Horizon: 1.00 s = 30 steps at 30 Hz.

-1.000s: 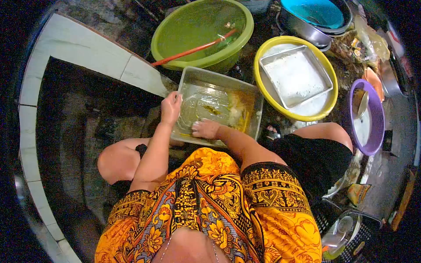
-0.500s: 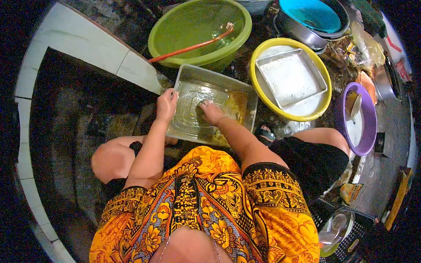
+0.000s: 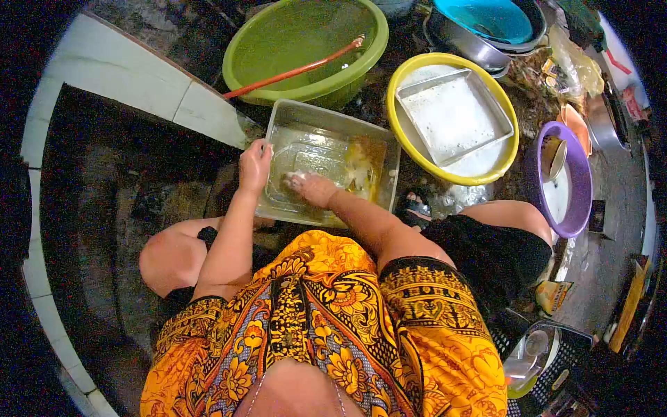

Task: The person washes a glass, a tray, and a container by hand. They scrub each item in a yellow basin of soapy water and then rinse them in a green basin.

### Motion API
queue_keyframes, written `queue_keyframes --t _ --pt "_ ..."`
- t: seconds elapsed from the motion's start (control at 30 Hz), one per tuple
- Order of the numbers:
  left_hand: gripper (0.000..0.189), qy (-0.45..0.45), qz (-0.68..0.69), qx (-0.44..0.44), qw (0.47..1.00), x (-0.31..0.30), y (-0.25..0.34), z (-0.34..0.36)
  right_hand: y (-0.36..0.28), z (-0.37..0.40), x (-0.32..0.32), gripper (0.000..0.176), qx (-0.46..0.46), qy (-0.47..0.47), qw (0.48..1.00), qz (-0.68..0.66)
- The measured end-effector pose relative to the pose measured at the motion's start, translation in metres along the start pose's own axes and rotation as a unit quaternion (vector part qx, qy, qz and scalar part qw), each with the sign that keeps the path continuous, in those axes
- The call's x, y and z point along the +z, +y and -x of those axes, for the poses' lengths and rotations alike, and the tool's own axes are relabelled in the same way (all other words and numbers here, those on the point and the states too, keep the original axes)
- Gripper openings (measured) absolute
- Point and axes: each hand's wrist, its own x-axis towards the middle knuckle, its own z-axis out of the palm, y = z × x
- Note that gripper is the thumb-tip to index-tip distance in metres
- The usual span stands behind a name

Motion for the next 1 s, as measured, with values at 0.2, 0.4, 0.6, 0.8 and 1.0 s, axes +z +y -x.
queue_keyframes --t 0.2,0.4,0.6,0.8,1.0 --pt "0.022 0.005 -0.006 0.004 1.0 0.0 0.0 0.001 0.046 0.066 0.014 0.032 0.063 -0.126 0.99 0.01" --pt "0.023 -0.008 -0.005 -0.008 1.0 0.001 -0.002 0.002 0.082 0.086 0.032 0.027 0.197 0.021 0.977 0.083" --pt "0.025 0.0 0.0 -0.015 1.0 0.002 -0.001 0.0 0.082 0.089 0.037 0.025 0.305 -0.093 0.948 0.005" --pt "0.034 -0.048 0.055 -0.012 0.997 0.0 -0.004 0.0 0.093 0.093 -0.005 0.025 0.311 0.069 0.942 0.101" --pt "0.034 -0.06 0.151 -0.013 0.987 -0.012 -0.021 -0.009 0.085 0.08 -0.075 0.04 0.377 0.29 0.879 0.024"
